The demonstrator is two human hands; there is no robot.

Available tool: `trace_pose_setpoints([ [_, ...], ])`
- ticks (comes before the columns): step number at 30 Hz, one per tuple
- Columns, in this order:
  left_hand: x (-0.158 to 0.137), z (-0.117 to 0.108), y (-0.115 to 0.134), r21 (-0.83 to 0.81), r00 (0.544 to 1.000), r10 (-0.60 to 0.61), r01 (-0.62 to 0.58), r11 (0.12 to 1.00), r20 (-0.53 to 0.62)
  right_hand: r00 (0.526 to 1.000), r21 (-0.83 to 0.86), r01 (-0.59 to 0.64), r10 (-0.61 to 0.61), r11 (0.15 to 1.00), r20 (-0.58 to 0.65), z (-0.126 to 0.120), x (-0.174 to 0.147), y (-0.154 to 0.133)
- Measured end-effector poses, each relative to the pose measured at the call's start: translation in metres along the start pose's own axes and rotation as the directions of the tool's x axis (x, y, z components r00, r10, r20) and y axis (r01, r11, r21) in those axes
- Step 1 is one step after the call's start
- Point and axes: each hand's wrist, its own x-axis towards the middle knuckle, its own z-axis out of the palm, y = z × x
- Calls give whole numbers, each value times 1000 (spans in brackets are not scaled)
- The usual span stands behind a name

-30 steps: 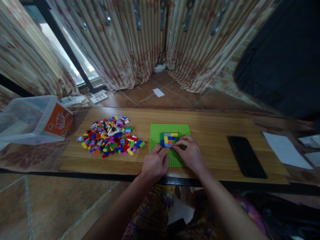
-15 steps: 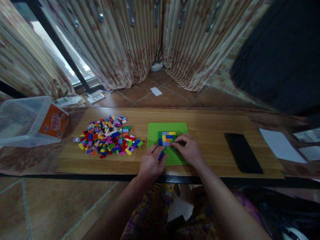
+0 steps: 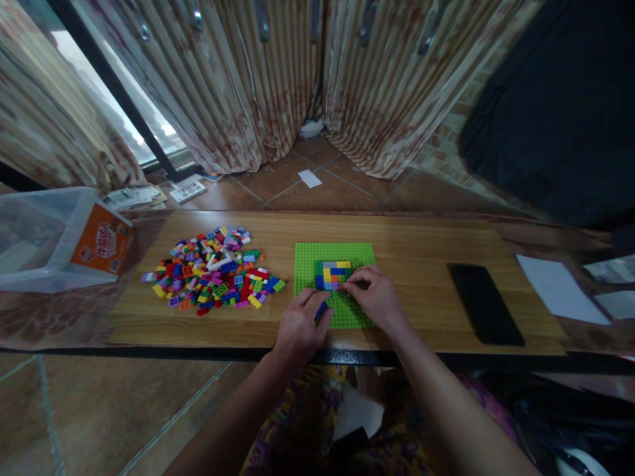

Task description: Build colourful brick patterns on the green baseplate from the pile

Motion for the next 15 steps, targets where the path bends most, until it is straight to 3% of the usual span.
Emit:
trace_pose_setpoints([
  [4, 2, -4, -1, -2, 1000, 21, -21, 1000, -1, 1000, -13, 1, -1, 1000, -6, 2, 1, 2],
  [10, 0, -16, -2, 122, 995, 94, -92, 988, -17, 1000, -43, -2, 3, 999, 6, 3, 1, 1],
  [15, -10, -27, -13, 190, 994, 96, -86, 978, -44, 1000, 31, -19, 18, 999, 10, -2, 1, 3],
])
